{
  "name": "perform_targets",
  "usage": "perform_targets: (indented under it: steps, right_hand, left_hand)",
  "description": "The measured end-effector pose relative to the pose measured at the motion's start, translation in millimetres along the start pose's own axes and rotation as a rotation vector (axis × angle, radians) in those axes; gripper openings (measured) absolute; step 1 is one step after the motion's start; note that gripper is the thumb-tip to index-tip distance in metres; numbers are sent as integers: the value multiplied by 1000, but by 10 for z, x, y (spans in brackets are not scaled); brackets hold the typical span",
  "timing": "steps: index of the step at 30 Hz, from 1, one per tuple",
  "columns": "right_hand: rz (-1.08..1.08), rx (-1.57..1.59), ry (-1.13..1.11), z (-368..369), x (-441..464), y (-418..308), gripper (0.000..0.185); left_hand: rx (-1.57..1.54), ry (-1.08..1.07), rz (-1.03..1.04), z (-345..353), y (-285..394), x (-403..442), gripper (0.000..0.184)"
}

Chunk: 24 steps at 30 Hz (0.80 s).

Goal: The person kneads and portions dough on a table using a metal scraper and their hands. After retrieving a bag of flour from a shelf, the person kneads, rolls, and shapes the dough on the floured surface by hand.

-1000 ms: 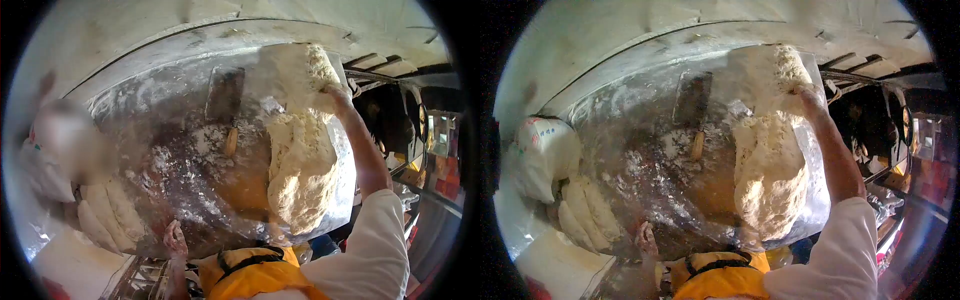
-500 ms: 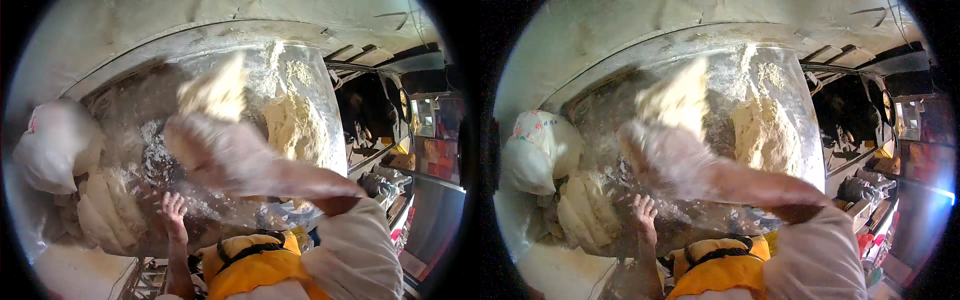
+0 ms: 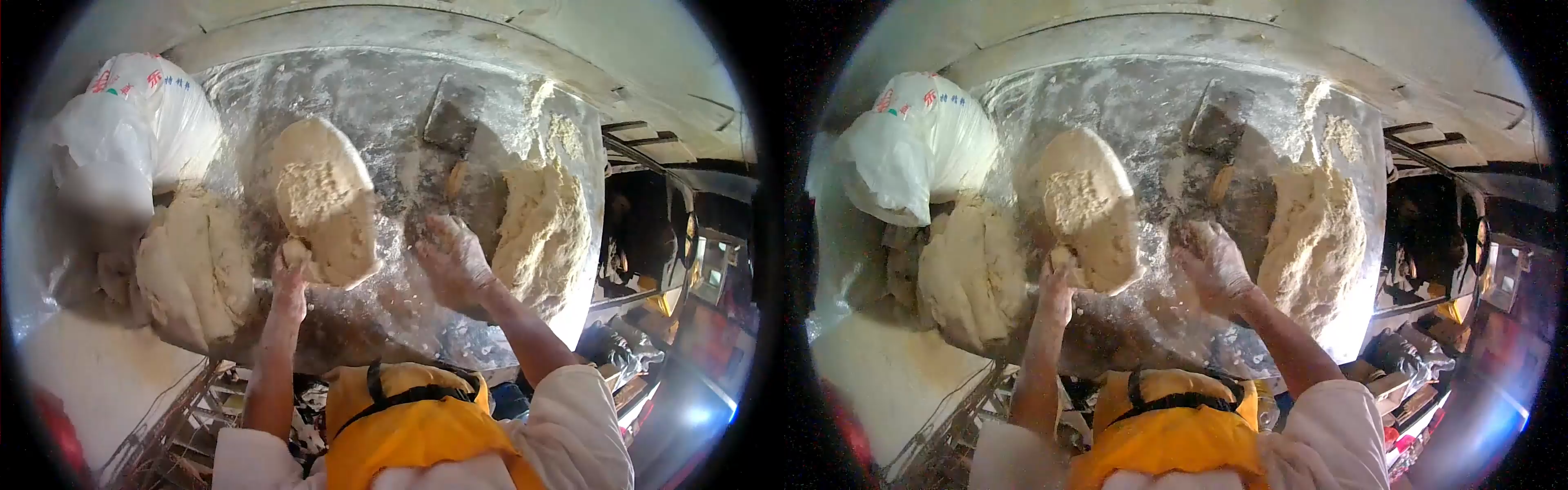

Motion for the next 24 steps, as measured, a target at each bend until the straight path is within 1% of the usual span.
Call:
perform_targets:
  steps: [1,2,3,5,6,7,9,10,11,13,14,15,16,17,18,19,21,22,23,24]
  right_hand:
    - [-58,119,6,79,145,121,61]
    - [-114,237,16,109,256,163,65]
    - [-112,241,7,143,333,115,65]
    - [-169,215,16,220,428,-182,76]
    - [-181,10,7,159,383,-466,86]
    - [-178,17,-6,221,411,-489,86]
    - [-365,-37,84,226,412,-666,88]
    - [-346,-38,108,262,443,-610,88]
    - [-349,-38,100,318,487,-574,88]
    - [-169,73,86,385,658,-349,88]
    - [-170,44,89,394,742,-329,90]
    - [-169,45,91,447,874,-255,90]
    - [-139,365,10,566,1042,-131,89]
    - [-106,685,-77,637,1123,-164,88]
    - [-39,887,-135,733,1174,-198,86]
    - [-50,889,-143,715,1211,-274,86]
    - [39,1079,-334,758,1221,-527,84]
    - [-2,1195,-379,685,1142,-655,81]
    - [20,1210,-400,664,1038,-642,73]
    - [21,1173,-406,532,865,-699,76]
  left_hand:
    - [-8,32,-10,58,15,25,65]
    - [-17,64,-20,255,203,-24,59]
    - [-15,72,-24,335,289,-116,59]
    - [-197,-203,83,658,491,-254,58]
    - [-131,-193,52,721,493,-304,59]
    - [-66,-185,21,783,495,-357,61]
    - [-96,-195,237,897,627,-379,66]
    - [-22,-61,180,821,577,-306,81]
    - [-25,-54,180,859,605,-256,81]
    - [56,91,198,813,702,-144,90]
    - [53,148,105,619,522,64,98]
    - [54,147,105,653,590,143,98]
    - [36,123,53,703,606,221,96]
    - [17,104,0,740,597,268,95]
    - [95,-22,179,848,765,315,87]
    - [95,-15,190,770,782,404,87]
    - [10,-90,-105,643,594,554,78]
    - [-17,-173,-23,668,661,464,74]
    - [-51,-256,56,744,797,325,71]
    - [-330,-218,-54,822,800,76,65]
Point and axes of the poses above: each hand's wrist, its own x-axis towards the middle knuckle, its own z-axis out of the palm, y = z × x, the point moved 9 cm from there along x, towards the middle knuckle, and after that the axes turned 4 degrees about z, right-handed, at the moved point
